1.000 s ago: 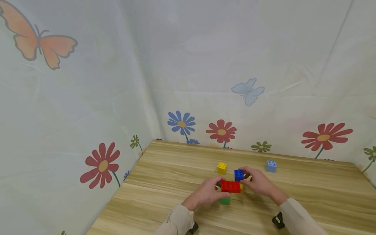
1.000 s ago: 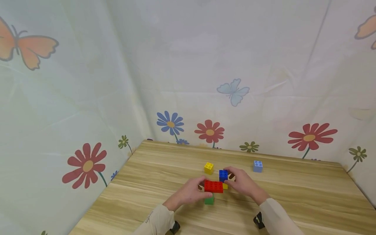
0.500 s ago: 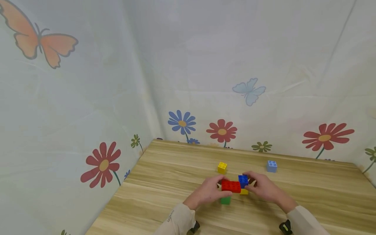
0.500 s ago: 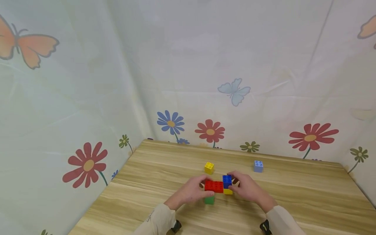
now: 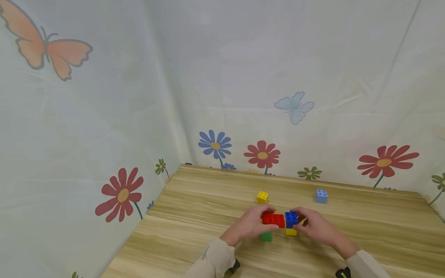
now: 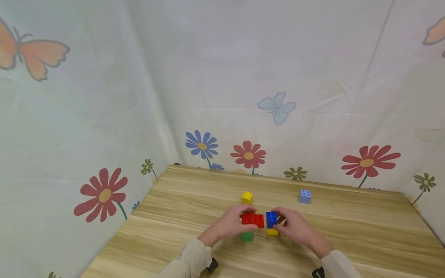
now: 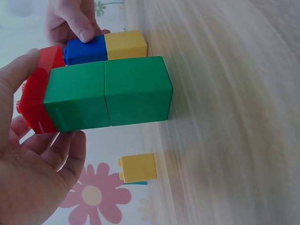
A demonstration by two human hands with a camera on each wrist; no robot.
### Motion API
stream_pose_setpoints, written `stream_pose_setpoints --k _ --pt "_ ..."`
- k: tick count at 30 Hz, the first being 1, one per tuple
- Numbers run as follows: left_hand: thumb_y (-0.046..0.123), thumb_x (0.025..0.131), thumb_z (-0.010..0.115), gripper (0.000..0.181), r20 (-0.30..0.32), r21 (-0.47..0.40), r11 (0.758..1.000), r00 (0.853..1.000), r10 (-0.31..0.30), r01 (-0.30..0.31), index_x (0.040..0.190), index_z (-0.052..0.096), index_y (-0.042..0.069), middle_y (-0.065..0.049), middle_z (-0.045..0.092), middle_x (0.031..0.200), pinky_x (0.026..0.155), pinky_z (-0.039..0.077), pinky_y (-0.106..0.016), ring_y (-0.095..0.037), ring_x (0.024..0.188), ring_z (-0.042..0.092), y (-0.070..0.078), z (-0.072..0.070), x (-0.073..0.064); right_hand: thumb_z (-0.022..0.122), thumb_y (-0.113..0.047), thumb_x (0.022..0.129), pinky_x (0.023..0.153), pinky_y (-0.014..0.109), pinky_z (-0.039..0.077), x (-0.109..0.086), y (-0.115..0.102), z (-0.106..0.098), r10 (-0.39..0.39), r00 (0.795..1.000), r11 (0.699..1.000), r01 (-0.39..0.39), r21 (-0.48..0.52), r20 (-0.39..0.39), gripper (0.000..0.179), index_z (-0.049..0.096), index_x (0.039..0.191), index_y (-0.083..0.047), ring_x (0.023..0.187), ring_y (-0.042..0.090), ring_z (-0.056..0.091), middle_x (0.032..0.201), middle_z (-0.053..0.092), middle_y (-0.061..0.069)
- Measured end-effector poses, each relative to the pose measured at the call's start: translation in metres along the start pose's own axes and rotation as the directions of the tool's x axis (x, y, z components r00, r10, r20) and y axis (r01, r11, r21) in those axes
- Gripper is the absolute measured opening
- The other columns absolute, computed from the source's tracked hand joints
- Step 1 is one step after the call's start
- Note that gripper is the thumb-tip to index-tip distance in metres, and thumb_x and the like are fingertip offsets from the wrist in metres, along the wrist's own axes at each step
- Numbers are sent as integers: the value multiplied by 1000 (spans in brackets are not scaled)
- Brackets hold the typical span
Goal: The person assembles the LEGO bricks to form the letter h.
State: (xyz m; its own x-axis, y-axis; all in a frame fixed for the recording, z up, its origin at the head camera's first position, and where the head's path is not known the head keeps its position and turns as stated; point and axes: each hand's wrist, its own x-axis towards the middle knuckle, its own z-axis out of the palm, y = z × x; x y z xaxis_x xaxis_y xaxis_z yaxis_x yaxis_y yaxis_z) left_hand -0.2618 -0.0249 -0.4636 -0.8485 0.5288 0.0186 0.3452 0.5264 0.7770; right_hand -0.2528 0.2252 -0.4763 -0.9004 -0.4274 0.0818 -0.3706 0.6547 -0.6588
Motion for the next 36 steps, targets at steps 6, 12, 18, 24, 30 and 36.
stream_pose_setpoints --k 6,12,18,24,30,36 --pt "39 82 73 47 14 50 999 1000 16 -16 123 59 21 16 57 108 77 47 -20 -2 89 52 6 0 1 72 -21 85 73 28 50 -4 -3 0 -4 1000 1000 3 31 17 43 55 121 -6 90 17 56 106 60 2" --pt "39 83 73 42 22 92 995 999 39 -41 119 60 22 15 57 106 76 47 -19 -2 88 52 6 2 2 71 -21 85 73 29 50 -6 -4 1 -36 999 998 33 61 39 41 56 119 -5 90 19 56 104 60 2" --pt "35 85 71 34 30 87 994 998 57 -59 115 61 24 15 57 102 74 47 -19 -2 85 53 5 4 4 71 -18 86 71 26 50 -7 -5 5 -83 996 995 81 64 27 37 56 118 -5 88 16 58 103 61 1" --pt "33 86 70 33 31 106 991 997 73 -76 115 59 23 15 57 101 73 46 -18 -2 84 52 5 4 3 71 -22 86 71 26 50 -6 -8 8 -84 996 995 83 59 23 43 55 121 -3 87 16 57 103 61 1" --pt "34 88 67 33 29 93 993 997 68 -71 117 58 22 13 57 99 71 46 -19 -3 82 52 5 4 4 68 -30 88 72 24 50 -4 -10 8 -78 996 995 75 72 44 45 55 123 -5 88 18 56 104 60 0" --pt "32 89 67 31 16 80 993 996 89 -90 117 57 21 13 57 99 70 47 -19 -3 81 53 5 3 4 66 -30 90 70 25 50 -3 -13 9 -105 993 993 102 67 51 40 56 121 -6 87 15 57 103 61 -2"
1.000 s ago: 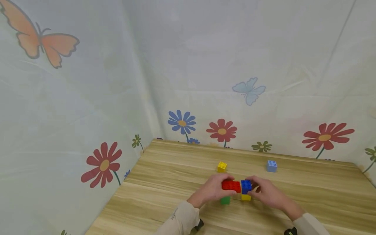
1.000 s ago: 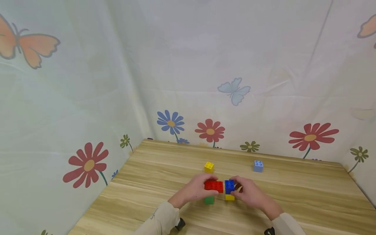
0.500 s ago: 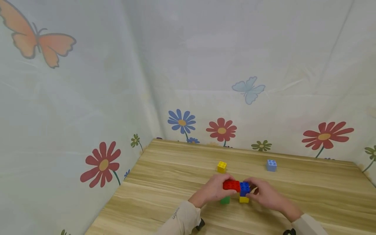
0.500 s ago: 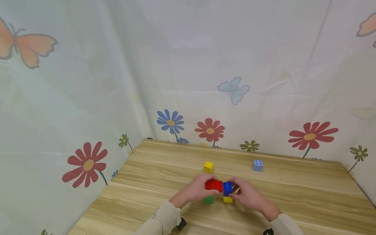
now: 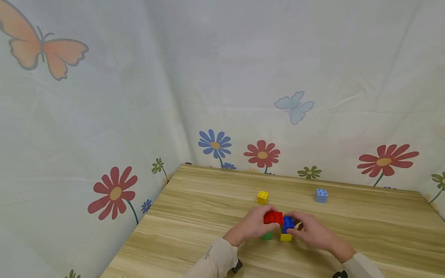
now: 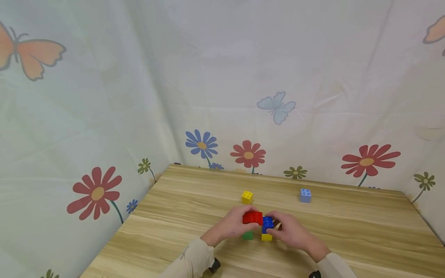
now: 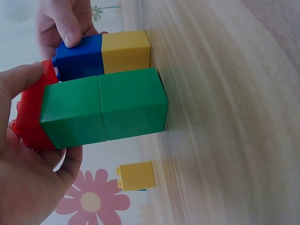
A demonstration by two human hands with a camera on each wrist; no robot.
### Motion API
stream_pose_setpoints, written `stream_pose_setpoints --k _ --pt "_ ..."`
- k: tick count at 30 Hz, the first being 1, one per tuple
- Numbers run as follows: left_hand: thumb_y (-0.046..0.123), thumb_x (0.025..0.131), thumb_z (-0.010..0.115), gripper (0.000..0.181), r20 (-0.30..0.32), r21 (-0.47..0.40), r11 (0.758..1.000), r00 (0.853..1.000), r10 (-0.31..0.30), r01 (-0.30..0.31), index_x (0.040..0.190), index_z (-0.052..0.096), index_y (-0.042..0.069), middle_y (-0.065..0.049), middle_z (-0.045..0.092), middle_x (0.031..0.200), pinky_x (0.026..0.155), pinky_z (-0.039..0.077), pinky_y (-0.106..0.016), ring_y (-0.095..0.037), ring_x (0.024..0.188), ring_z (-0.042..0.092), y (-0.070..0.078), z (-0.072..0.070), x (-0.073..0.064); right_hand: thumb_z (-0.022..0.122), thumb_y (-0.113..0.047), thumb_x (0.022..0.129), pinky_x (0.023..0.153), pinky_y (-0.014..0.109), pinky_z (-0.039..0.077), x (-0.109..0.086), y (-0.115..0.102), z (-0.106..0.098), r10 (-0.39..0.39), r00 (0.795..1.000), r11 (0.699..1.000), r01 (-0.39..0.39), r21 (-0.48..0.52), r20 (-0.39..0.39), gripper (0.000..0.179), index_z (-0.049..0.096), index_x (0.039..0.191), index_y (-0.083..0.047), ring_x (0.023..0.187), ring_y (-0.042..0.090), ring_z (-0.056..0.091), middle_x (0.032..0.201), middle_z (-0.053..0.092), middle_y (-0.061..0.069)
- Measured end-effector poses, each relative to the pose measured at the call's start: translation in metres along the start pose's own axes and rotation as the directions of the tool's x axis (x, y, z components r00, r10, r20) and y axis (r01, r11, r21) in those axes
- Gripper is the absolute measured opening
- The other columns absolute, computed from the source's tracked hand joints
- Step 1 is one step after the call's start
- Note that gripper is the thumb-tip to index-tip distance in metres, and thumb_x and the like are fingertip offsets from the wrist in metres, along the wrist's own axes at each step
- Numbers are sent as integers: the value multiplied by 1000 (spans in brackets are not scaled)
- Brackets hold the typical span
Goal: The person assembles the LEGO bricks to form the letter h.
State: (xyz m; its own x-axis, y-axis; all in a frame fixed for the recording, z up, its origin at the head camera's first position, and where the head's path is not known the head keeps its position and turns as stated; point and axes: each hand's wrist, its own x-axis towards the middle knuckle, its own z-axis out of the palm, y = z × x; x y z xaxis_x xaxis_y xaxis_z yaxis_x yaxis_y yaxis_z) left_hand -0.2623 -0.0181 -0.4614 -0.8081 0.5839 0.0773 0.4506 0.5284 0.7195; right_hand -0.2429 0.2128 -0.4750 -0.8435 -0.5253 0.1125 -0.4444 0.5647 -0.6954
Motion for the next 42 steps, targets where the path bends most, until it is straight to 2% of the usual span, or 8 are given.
stream_pose_setpoints --k 11,17,23,31,42 --pt "34 89 66 34 -7 -4 1000 1000 -4 4 120 57 24 13 58 103 72 47 -20 -4 84 53 0 0 -1 65 -31 90 69 24 50 1 -5 4 -46 999 999 46 -8 6 38 57 119 -10 86 12 57 101 61 -6" --pt "34 89 66 37 -4 26 999 1000 24 -24 123 57 23 13 58 108 72 47 -19 -3 86 52 0 1 -1 66 -29 89 68 24 50 2 -5 8 -74 997 997 74 -9 -9 35 58 118 -9 84 11 57 100 61 -6" --pt "37 89 66 38 5 2 1000 1000 24 -24 122 58 23 14 58 111 72 47 -19 -2 88 52 0 2 -1 67 -27 89 68 24 51 2 -6 10 -81 997 997 81 -6 -8 33 58 116 -10 83 9 57 98 61 -8" --pt "36 89 66 31 9 -7 999 999 47 -47 117 61 24 15 59 107 71 47 -19 -2 86 53 2 3 -1 67 -30 89 69 24 50 2 -6 9 -64 998 998 64 0 6 35 58 116 -10 84 10 57 100 61 -7" --pt "38 88 66 30 5 63 997 999 47 -48 115 63 23 15 60 100 69 47 -16 -1 81 53 6 0 -2 67 -29 89 68 24 50 2 -4 11 -75 997 997 75 -12 4 34 58 116 -11 82 9 56 98 61 -8"
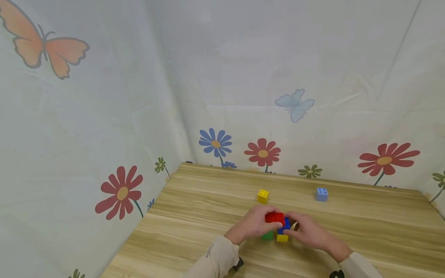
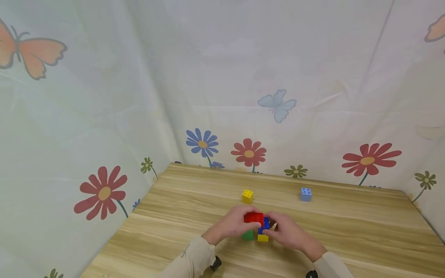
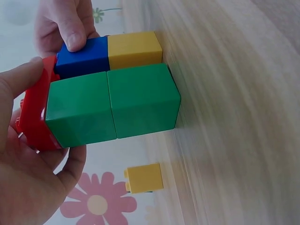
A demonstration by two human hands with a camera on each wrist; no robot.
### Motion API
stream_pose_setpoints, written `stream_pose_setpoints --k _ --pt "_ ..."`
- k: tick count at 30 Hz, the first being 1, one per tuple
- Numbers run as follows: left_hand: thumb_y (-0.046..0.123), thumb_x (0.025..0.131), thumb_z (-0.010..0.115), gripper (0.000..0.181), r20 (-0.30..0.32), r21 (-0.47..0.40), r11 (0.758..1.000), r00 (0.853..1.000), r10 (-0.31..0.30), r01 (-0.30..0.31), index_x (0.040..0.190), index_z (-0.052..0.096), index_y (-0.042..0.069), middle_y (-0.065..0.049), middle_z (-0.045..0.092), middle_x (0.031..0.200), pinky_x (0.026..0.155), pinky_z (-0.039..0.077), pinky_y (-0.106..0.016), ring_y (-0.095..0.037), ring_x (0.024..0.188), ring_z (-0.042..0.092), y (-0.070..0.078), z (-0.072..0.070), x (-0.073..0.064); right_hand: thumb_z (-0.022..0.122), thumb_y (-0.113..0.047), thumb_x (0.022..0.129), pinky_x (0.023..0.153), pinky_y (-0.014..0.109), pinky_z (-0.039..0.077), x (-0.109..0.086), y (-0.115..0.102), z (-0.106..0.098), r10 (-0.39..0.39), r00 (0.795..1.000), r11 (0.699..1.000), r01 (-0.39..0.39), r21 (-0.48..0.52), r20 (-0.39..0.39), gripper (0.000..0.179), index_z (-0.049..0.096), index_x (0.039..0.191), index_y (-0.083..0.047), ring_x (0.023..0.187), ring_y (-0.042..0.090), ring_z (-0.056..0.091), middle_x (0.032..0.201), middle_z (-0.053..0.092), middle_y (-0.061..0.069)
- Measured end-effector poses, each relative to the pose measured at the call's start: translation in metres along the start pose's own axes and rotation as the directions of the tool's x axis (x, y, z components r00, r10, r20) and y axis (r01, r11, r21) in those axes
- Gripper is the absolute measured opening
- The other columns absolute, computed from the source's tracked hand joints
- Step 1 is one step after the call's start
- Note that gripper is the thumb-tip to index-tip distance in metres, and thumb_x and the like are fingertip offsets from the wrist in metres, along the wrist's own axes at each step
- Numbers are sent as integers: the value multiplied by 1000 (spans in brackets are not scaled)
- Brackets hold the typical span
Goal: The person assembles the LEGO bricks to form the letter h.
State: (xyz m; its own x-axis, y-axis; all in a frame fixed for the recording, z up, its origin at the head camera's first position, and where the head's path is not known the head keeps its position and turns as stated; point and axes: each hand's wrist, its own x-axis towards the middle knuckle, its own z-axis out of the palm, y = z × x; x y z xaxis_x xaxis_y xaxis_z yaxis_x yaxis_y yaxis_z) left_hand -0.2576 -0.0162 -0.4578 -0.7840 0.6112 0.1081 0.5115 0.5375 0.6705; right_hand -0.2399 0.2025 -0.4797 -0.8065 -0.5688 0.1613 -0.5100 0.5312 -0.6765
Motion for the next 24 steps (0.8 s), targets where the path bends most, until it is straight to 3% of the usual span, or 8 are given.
stream_pose_setpoints --k 19,24 --pt "37 88 66 28 9 126 992 1000 23 -24 112 63 22 16 59 93 66 45 -14 0 75 51 3 -2 1 65 -31 90 70 24 50 1 -5 -5 -6 999 1000 6 -7 33 35 60 119 -11 82 9 56 101 62 -9" --pt "38 88 66 29 18 120 993 1000 -1 -2 112 63 22 16 59 92 66 45 -15 -1 75 51 5 -4 1 65 -33 90 71 24 50 2 -3 -5 7 999 1000 -7 -5 37 38 60 120 -11 83 8 56 102 62 -8"
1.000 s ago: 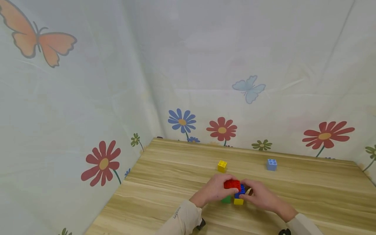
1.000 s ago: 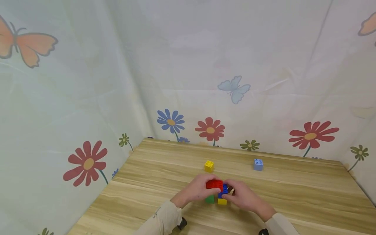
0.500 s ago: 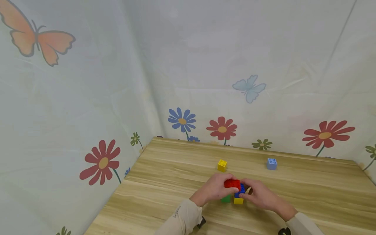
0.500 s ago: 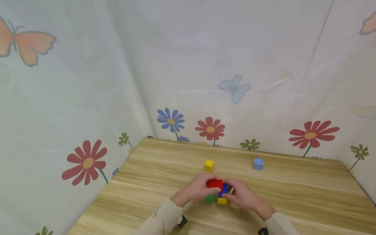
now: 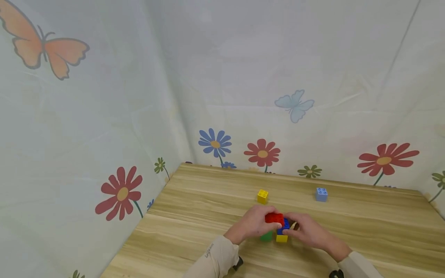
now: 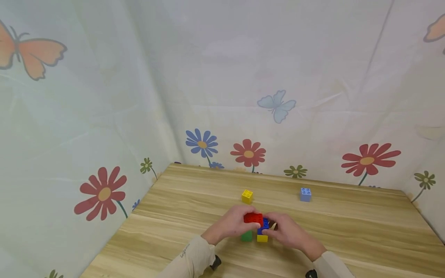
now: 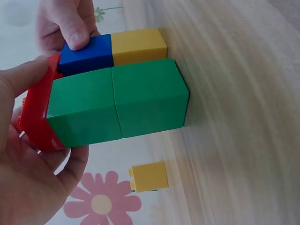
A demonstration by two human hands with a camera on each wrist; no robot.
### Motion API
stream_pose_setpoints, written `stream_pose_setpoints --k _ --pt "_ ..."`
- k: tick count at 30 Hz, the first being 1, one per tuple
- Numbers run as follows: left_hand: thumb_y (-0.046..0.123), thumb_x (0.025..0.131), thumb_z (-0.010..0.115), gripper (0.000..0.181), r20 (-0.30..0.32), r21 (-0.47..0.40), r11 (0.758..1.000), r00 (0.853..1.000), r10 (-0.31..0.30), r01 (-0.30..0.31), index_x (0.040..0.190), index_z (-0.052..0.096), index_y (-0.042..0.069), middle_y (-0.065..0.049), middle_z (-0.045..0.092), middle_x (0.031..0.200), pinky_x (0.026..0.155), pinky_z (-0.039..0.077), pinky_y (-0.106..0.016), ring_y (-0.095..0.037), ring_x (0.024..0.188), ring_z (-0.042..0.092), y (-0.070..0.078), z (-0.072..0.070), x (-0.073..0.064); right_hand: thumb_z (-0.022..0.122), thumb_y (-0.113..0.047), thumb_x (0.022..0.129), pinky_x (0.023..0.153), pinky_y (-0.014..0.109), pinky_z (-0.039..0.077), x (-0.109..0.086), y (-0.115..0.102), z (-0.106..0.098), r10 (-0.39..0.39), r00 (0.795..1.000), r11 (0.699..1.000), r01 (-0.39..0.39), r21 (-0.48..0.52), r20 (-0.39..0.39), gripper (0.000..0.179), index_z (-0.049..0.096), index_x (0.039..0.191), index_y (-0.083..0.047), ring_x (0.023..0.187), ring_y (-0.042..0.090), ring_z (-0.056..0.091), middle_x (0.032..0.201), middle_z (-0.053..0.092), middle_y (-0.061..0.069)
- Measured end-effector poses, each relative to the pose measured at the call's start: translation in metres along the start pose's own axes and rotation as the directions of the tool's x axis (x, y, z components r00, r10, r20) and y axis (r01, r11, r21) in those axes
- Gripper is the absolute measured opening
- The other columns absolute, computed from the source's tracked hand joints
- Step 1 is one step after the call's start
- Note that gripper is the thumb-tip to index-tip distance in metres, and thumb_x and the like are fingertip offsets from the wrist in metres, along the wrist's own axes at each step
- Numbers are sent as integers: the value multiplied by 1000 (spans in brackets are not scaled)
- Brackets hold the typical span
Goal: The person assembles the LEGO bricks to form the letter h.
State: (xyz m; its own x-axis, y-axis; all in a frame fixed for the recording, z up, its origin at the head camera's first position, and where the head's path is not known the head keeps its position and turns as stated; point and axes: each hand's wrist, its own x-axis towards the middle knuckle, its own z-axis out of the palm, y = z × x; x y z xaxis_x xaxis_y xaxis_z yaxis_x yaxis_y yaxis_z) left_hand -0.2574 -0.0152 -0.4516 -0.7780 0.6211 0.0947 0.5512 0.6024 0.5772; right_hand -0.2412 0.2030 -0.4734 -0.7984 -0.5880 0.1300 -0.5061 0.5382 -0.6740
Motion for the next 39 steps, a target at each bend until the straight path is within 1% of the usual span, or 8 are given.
stream_pose_setpoints --k 5,10,15,22,26,30,39 --pt "38 88 66 30 -5 -18 1000 1000 -17 17 113 64 23 16 59 93 67 46 -15 -1 77 51 0 0 0 66 -33 89 71 24 50 1 2 0 13 1000 1000 -13 16 -4 38 60 119 -11 83 8 56 101 62 -9" --pt "39 87 67 29 -9 -14 1000 1000 -17 16 112 64 23 16 58 92 67 46 -16 -1 77 51 -1 1 0 67 -33 88 71 24 50 2 4 1 27 1000 999 -27 34 -2 35 62 115 -11 81 8 56 97 62 -10" --pt "39 88 66 29 -10 -12 1000 1000 -11 11 111 64 22 16 58 92 66 45 -16 -1 76 51 -1 1 0 67 -31 88 69 24 50 3 5 1 20 1000 999 -20 50 -12 32 63 112 -9 80 9 56 94 62 -8" --pt "39 88 66 28 -11 27 1000 1000 7 -7 111 64 23 16 59 92 66 45 -15 0 75 51 -2 2 1 67 -32 88 69 24 50 2 4 2 52 999 997 -52 49 -6 32 63 111 -10 80 9 56 93 62 -8" --pt "39 88 66 29 -1 37 999 1000 -2 2 112 64 23 16 59 93 67 45 -15 0 76 51 -2 2 1 67 -33 88 70 24 50 2 5 3 72 997 996 -72 44 0 32 63 111 -12 81 10 56 94 62 -8" --pt "39 87 66 29 6 34 999 1000 -10 9 112 64 24 16 59 92 67 45 -15 0 76 51 -2 2 2 67 -34 88 71 24 50 3 7 3 73 997 996 -73 53 4 32 63 111 -12 81 12 56 94 62 -8" --pt "40 87 66 29 0 64 998 1000 15 -14 111 64 23 16 59 93 67 44 -14 1 76 51 -2 1 1 67 -34 88 72 25 50 2 8 3 54 998 996 -55 75 11 33 63 111 -12 81 11 57 95 62 -7"
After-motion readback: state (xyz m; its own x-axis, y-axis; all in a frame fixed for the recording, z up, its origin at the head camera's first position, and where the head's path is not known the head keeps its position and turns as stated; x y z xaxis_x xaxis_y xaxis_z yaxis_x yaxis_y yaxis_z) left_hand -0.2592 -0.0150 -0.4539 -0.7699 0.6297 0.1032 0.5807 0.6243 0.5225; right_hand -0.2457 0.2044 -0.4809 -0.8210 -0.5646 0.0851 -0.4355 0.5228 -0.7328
